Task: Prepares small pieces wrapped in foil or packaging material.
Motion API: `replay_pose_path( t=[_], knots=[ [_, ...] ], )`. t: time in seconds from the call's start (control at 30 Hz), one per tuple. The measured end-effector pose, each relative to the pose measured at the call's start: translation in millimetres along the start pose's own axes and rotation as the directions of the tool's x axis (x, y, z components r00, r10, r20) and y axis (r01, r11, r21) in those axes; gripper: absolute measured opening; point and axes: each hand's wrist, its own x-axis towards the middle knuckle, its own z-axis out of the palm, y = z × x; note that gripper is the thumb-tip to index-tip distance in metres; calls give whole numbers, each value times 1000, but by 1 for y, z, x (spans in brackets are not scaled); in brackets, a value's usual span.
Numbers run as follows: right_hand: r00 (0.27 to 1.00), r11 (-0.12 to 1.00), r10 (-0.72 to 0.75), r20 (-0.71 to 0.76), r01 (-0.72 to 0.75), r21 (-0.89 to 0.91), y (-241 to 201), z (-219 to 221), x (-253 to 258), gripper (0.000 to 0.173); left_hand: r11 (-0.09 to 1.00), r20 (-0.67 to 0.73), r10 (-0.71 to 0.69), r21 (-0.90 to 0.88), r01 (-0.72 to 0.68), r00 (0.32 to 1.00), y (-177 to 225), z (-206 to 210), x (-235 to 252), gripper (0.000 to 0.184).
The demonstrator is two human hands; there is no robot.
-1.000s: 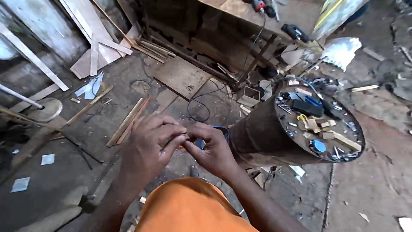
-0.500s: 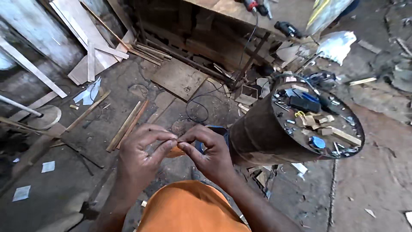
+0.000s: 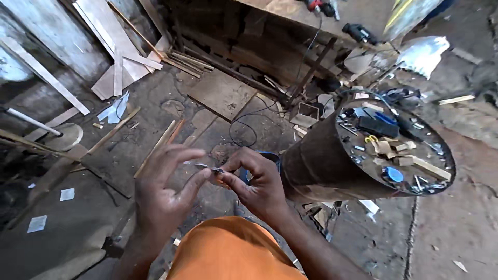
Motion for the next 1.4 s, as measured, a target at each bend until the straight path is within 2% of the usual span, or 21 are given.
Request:
replay_pose_path(
  t=[0.1, 0.37, 0.47, 0.6, 0.73, 1.03, 1.1, 1.27, 1.4],
  knots=[
    [999, 1000, 6, -34, -5, 4, 1, 1, -2, 8, 999, -104, 33, -34, -37, 994, 4, 6, -12, 17],
    [995, 1000, 27, -91, -26, 18, 2, 6, -8, 9, 965, -1, -201, -171, 198, 980, 10, 27, -23, 22],
    [996, 1000, 21, -83, -22, -18, 2, 8, -11, 8, 956, -11, -197, -225, 189, 980, 8, 30, -19, 21],
    [995, 999, -18, -95, 14, -45, 2, 10, -13, 7, 953, 8, -233, -197, 230, 972, 15, 27, -20, 17],
    [992, 998, -37, -123, 32, -46, 3, 12, -14, 7, 957, -17, -221, -198, 213, 975, 14, 32, -17, 12],
    [994, 999, -4, -105, -1, -48, 3, 12, -19, 7, 931, 90, -276, -222, 290, 957, 15, 37, -24, 14],
    [992, 999, -2, -125, -3, -44, 5, 13, -19, 7, 920, 69, -269, -277, 278, 961, 13, 38, -23, 14],
    [992, 994, -15, -127, 1, -109, 5, 12, -20, 7, 955, 43, -245, -160, 249, 968, 13, 37, -31, 21],
    [991, 984, -64, -119, 42, -176, 5, 12, -21, 5, 951, 10, -248, -187, 246, 969, 11, 38, -28, 19]
  ],
)
